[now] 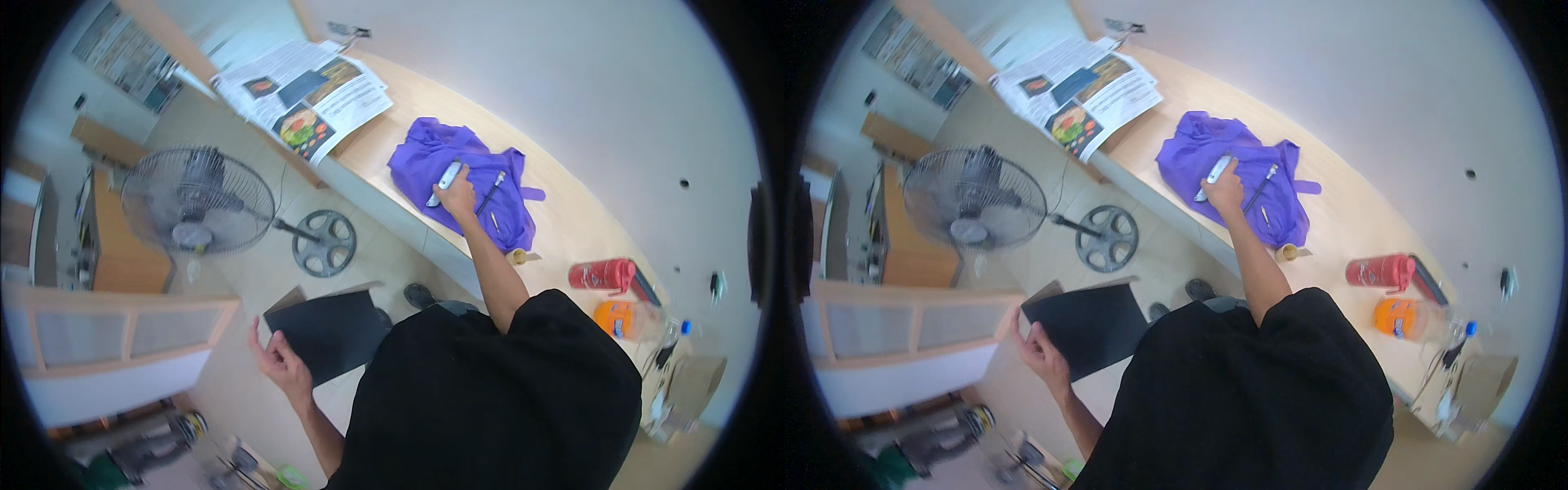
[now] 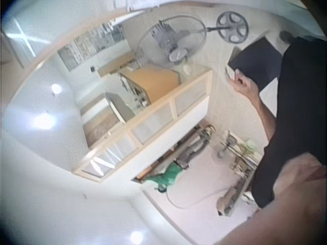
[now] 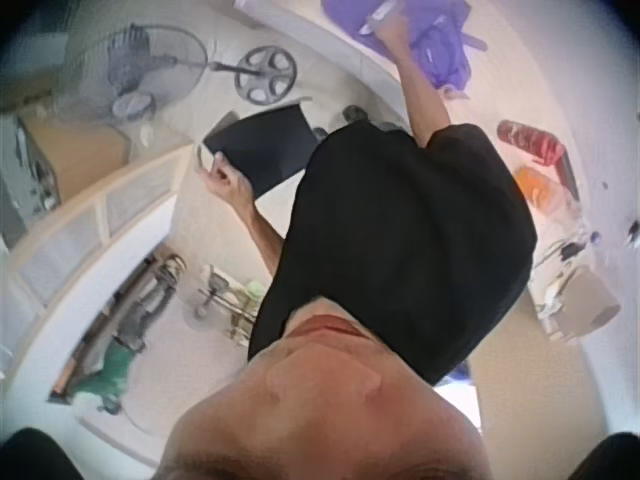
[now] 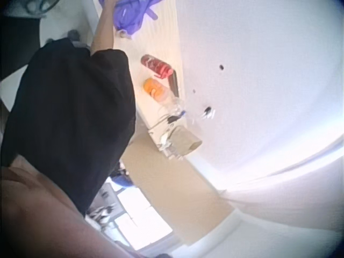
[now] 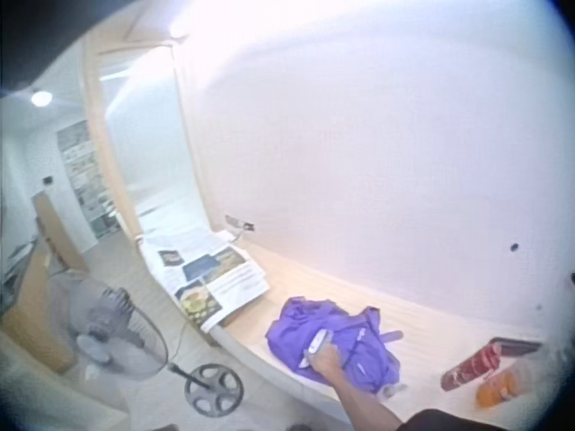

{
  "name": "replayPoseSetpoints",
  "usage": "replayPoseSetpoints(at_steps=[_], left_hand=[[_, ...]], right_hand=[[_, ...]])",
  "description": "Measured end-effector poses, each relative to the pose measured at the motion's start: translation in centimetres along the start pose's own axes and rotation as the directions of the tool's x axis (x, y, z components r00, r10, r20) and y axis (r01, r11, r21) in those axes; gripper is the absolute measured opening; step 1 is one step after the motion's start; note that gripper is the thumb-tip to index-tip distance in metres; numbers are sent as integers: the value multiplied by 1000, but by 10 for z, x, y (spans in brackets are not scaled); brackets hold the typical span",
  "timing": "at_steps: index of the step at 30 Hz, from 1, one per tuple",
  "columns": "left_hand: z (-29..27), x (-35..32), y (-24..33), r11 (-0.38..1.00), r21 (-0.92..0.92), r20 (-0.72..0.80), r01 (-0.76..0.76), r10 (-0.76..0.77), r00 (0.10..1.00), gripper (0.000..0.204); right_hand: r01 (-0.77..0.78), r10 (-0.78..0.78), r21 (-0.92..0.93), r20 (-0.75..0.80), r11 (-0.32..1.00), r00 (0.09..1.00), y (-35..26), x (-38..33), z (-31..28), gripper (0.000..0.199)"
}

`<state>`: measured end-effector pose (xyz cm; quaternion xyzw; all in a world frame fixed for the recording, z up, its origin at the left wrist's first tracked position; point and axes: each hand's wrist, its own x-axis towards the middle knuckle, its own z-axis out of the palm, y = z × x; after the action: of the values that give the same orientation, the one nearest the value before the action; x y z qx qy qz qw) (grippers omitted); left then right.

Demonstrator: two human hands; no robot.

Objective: The person marks a wooden cabinet door with a pencil, then retrieves a black sheet from a cardboard box. They fold the sheet and cut it with a utility knife on a countertop.

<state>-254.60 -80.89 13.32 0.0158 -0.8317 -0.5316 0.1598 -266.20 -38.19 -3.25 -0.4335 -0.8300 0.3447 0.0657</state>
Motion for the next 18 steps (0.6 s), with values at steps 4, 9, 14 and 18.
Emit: replayPoseSetpoints(at_steps=[4, 9, 14, 18], left_hand=[[42, 67, -8, 983, -184, 343, 2, 62, 937, 26], [88, 146, -17, 926, -372, 638, 63, 206, 742, 29], [126, 189, -29, 802, -364, 874, 474, 118, 471, 33], [145, 218, -31, 828, -337, 899, 449, 142, 414, 35]], right_hand=[[-98, 101, 42, -75, 994, 992, 5, 10, 14, 103], [-184, 144, 532, 117, 827, 983, 34, 3, 1, 54], [-205, 153, 908, 159, 366, 975, 39, -58, -32, 27], [-159, 82, 968, 146, 193, 986, 19, -114, -74, 19]])
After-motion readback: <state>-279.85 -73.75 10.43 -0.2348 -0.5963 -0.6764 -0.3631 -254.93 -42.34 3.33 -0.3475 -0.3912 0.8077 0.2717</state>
